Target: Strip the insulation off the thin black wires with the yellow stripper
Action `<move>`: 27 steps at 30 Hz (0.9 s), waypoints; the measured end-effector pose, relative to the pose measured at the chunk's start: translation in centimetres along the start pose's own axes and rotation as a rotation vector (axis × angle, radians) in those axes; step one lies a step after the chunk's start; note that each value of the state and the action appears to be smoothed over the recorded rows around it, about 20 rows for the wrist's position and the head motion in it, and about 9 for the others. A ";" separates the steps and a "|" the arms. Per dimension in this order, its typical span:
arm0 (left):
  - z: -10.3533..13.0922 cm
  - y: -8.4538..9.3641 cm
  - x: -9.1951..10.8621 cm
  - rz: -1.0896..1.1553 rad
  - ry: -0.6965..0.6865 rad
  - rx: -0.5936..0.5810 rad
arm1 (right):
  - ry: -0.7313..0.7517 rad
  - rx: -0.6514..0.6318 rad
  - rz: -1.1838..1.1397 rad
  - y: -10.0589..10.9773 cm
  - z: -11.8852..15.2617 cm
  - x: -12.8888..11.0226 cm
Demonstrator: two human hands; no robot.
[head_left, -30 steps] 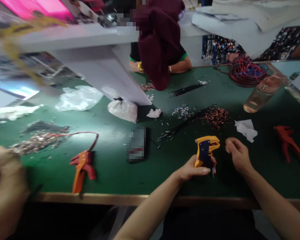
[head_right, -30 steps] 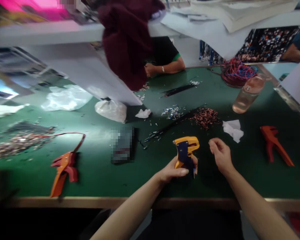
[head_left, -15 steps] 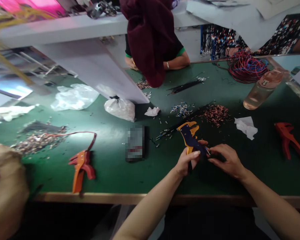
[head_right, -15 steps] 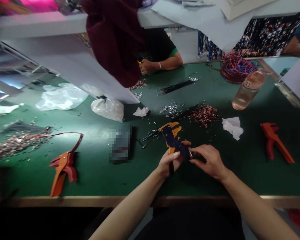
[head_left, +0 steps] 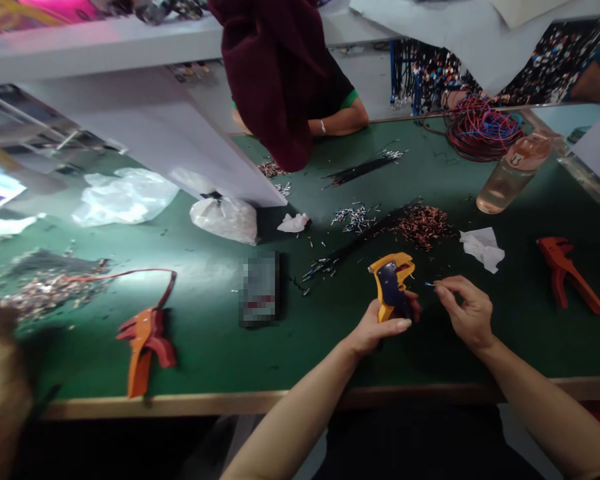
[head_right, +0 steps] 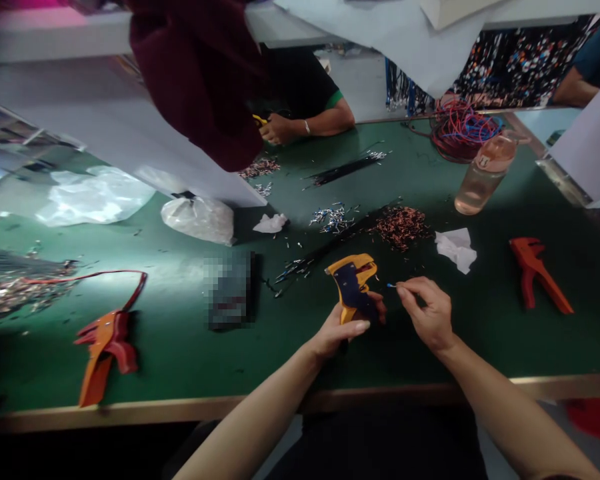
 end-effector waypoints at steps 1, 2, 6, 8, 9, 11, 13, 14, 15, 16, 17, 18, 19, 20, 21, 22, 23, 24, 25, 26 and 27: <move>0.1 -0.1 -0.2 -0.021 0.014 -0.007 | 0.009 -0.006 0.003 -0.1 0.0 -0.2; 0.2 -0.3 -0.3 -0.037 0.024 -0.014 | 0.023 -0.014 0.011 -0.2 0.1 -0.4; 0.2 -0.5 -0.6 -0.055 0.033 -0.031 | 0.070 -0.049 0.046 -0.7 0.1 -1.3; 0.2 -0.5 -0.6 -0.060 0.028 -0.032 | 0.094 -0.053 0.043 -0.8 0.2 -1.7; 0.2 -0.4 -0.6 -0.067 0.026 -0.033 | 0.108 -0.052 0.037 -0.8 0.2 -1.9; 0.2 -0.4 -0.6 -0.097 0.027 -0.036 | 0.139 -0.052 0.033 -0.8 0.2 -2.3; 0.2 -0.4 -0.5 -0.136 0.027 -0.037 | 0.163 -0.067 0.048 -1.0 0.3 -2.6; 0.2 -0.4 -0.5 -0.152 0.027 -0.037 | 0.170 -0.077 0.057 -1.1 0.3 -2.7; 0.2 -0.4 -0.5 -0.161 0.025 -0.034 | 0.175 -0.085 0.066 -1.2 0.3 -2.8; 0.2 -0.4 -0.5 -0.163 0.023 -0.029 | 0.180 -0.088 0.072 -1.2 0.3 -2.9; 0.2 -0.4 -0.5 -0.161 0.023 -0.022 | 0.189 -0.086 0.077 -1.3 0.3 -3.0; 0.2 -0.3 -0.6 -0.157 0.024 -0.011 | 0.199 -0.083 0.081 -1.2 0.3 -3.1; 0.2 -0.2 -0.6 -0.154 0.026 0.003 | 0.212 -0.082 0.086 -1.3 0.3 -3.3; 0.2 -0.1 -0.7 -0.156 0.027 0.018 | 0.225 -0.082 0.090 -1.3 0.3 -3.4; 0.3 0.0 -0.7 -0.161 0.027 0.032 | 0.237 -0.083 0.091 -1.3 0.4 -3.5; 0.3 0.0 -0.6 -0.169 0.024 0.045 | 0.245 -0.083 0.091 -1.3 0.4 -3.6; 0.2 0.0 -0.5 -0.179 0.017 0.054 | 0.254 -0.080 0.091 -1.3 0.4 -3.6; 0.2 0.0 -0.3 -0.191 0.009 0.058 | 0.266 -0.072 0.089 -1.3 0.4 -3.7; 0.2 -0.1 -0.1 -0.206 0.001 0.058 | 0.279 -0.063 0.088 -1.2 0.4 -3.8; 0.1 -0.1 0.0 -0.222 -0.004 0.060 | 0.293 -0.055 0.086 -1.2 0.5 -3.9; 0.1 -0.2 0.2 -0.241 -0.005 0.065 | 0.306 -0.049 0.083 -1.2 0.5 -4.0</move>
Point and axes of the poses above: each hand's wrist, its own z-axis away from the middle knuckle, its own y-axis out of the back of the hand, x = y × z, the point moved 8 cm from there along -z, towards the middle knuckle, and after that the axes turned 3 degrees about x, right-handed, at the moved point
